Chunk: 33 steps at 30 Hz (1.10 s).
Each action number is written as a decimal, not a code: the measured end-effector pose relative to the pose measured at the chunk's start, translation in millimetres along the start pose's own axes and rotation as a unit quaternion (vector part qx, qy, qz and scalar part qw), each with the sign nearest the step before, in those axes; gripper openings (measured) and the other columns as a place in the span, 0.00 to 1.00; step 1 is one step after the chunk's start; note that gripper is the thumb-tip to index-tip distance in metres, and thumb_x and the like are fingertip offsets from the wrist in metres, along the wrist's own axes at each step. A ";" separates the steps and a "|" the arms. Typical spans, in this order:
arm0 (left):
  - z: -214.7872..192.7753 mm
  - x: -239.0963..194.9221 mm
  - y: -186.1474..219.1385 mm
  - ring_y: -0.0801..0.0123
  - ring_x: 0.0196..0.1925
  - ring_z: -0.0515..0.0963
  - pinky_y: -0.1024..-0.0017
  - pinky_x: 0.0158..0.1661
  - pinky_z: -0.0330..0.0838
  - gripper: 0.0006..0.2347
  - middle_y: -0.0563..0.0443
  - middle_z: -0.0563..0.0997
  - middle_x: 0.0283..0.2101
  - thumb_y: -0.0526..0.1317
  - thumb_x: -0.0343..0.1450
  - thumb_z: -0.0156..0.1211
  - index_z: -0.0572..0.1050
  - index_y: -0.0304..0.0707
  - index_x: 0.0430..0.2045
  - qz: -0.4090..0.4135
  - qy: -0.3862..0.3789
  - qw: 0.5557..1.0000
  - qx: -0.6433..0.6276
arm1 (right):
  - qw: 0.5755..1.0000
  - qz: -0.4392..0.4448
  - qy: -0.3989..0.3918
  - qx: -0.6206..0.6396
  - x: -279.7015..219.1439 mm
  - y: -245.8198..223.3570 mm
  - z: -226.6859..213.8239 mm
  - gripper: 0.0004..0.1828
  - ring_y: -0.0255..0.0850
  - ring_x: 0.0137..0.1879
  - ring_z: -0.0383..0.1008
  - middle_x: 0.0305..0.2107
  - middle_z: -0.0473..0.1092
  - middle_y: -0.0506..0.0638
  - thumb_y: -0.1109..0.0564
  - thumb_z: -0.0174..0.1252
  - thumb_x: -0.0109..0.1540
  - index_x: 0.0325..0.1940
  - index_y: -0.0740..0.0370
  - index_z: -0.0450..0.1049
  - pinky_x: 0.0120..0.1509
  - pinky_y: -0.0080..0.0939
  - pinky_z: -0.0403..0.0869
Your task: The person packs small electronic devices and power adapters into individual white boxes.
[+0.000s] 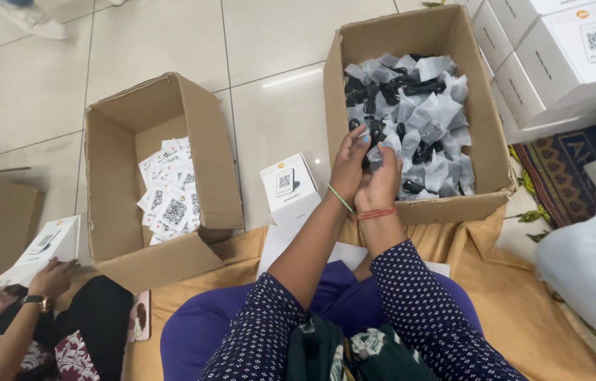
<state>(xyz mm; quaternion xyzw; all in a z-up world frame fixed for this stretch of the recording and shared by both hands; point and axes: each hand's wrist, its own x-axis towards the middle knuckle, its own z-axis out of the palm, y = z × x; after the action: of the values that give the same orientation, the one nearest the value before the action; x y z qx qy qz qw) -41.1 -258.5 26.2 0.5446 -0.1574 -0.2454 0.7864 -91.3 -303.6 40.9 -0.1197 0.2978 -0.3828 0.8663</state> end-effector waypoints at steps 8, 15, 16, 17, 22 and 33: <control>9.7 36.7 -21.8 0.66 0.52 0.76 0.70 0.53 0.70 0.23 0.44 0.77 0.53 0.42 0.77 0.54 0.62 0.37 0.68 -0.132 -0.040 0.984 -0.114 | 0.990 -0.001 -0.034 0.135 34.0 -1.7 -20.2 0.16 0.47 0.51 0.77 0.44 0.73 0.54 0.58 0.59 0.61 0.50 0.65 0.69 0.60 0.47 0.77; 22.5 -0.5 24.8 0.63 0.68 0.71 0.72 0.65 0.61 0.23 0.40 0.76 0.64 0.48 0.80 0.48 0.66 0.30 0.66 -0.013 -0.031 0.999 0.004 | 0.977 -0.042 -0.055 0.202 36.5 -14.8 -16.2 0.28 0.48 0.69 0.67 0.60 0.65 0.59 0.47 0.58 0.64 0.62 0.64 0.62 0.76 0.50 0.64; 13.5 -2.7 23.3 0.63 0.68 0.71 0.72 0.65 0.61 0.23 0.40 0.76 0.64 0.48 0.80 0.48 0.66 0.30 0.66 -0.013 -0.029 0.999 0.004 | 0.977 -0.040 -0.056 0.202 41.3 -12.1 -20.0 0.28 0.48 0.69 0.67 0.60 0.65 0.59 0.47 0.58 0.64 0.62 0.64 0.62 0.76 0.50 0.64; 4.2 -4.9 21.9 0.61 0.68 0.71 0.71 0.66 0.62 0.21 0.40 0.76 0.63 0.46 0.80 0.49 0.67 0.29 0.64 0.022 -0.017 0.999 0.040 | 0.976 -0.046 -0.066 0.201 46.1 -9.1 -23.7 0.28 0.49 0.72 0.65 0.63 0.63 0.62 0.50 0.58 0.66 0.63 0.66 0.58 0.79 0.51 0.62; -58.6 -38.2 45.9 0.58 0.69 0.71 0.67 0.67 0.63 0.17 0.40 0.75 0.64 0.38 0.79 0.52 0.68 0.30 0.62 0.088 0.014 0.988 0.126 | 0.982 -0.052 -0.129 0.131 21.4 -1.6 -12.0 0.30 0.48 0.74 0.64 0.67 0.63 0.62 0.55 0.56 0.68 0.68 0.70 0.54 0.80 0.50 0.61; -188.7 -152.9 66.1 0.46 0.75 0.59 0.58 0.66 0.59 0.24 0.36 0.64 0.71 0.40 0.73 0.59 0.63 0.39 0.66 -0.052 0.164 0.944 0.280 | 0.771 -0.074 -0.371 -0.512 -3.8 58.7 -21.1 0.32 0.53 0.72 0.65 0.65 0.65 0.64 0.53 0.60 0.65 0.70 0.66 0.60 0.75 0.48 0.64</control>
<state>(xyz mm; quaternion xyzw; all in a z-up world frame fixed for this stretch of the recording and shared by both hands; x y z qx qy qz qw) -56.7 -7.3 23.6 0.7830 -0.0605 -0.1393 0.6032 -71.3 -260.6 0.2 -0.7004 0.0953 -0.1625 0.6884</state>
